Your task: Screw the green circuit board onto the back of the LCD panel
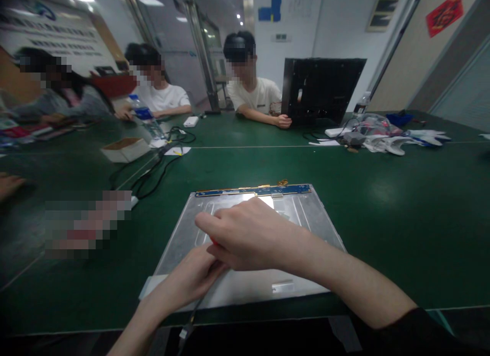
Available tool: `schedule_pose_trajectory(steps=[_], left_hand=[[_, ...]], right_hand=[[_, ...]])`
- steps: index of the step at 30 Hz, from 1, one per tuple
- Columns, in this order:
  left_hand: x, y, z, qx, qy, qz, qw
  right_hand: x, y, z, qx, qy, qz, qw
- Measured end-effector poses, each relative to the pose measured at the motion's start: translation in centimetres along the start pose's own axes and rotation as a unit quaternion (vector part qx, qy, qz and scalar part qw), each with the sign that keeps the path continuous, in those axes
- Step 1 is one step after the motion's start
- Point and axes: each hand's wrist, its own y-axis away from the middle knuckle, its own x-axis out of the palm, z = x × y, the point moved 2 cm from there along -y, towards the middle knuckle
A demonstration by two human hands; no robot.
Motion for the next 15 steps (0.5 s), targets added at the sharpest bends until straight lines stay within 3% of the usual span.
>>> schedule_pose_trajectory(steps=[15], left_hand=[[-0.07,-0.06,-0.06,0.013,-0.007,-0.013,1.000]], right_hand=[[-0.26,0.07,0.18,-0.007,0.010,0.006,1.000]])
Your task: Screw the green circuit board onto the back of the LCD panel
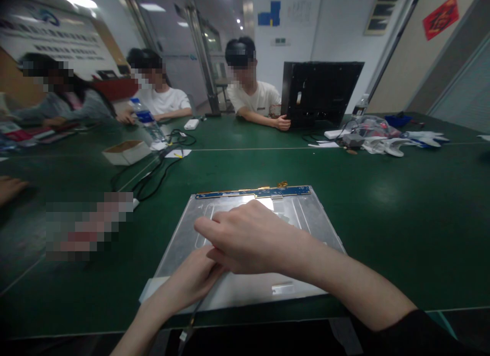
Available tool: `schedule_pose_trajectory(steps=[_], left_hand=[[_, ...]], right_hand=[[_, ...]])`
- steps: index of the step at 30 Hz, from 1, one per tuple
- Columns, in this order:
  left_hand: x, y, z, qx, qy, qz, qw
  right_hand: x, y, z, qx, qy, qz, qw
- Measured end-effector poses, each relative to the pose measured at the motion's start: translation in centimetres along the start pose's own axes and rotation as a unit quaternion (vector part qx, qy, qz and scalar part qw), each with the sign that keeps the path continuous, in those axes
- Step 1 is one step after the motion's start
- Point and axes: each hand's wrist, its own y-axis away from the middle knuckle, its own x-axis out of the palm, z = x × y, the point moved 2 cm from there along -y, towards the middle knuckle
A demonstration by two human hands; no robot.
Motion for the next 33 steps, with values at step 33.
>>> schedule_pose_trajectory(steps=[33], left_hand=[[-0.12,0.05,-0.23,-0.004,0.016,-0.001,1.000]], right_hand=[[-0.22,0.29,0.20,0.000,-0.046,-0.003,0.999]])
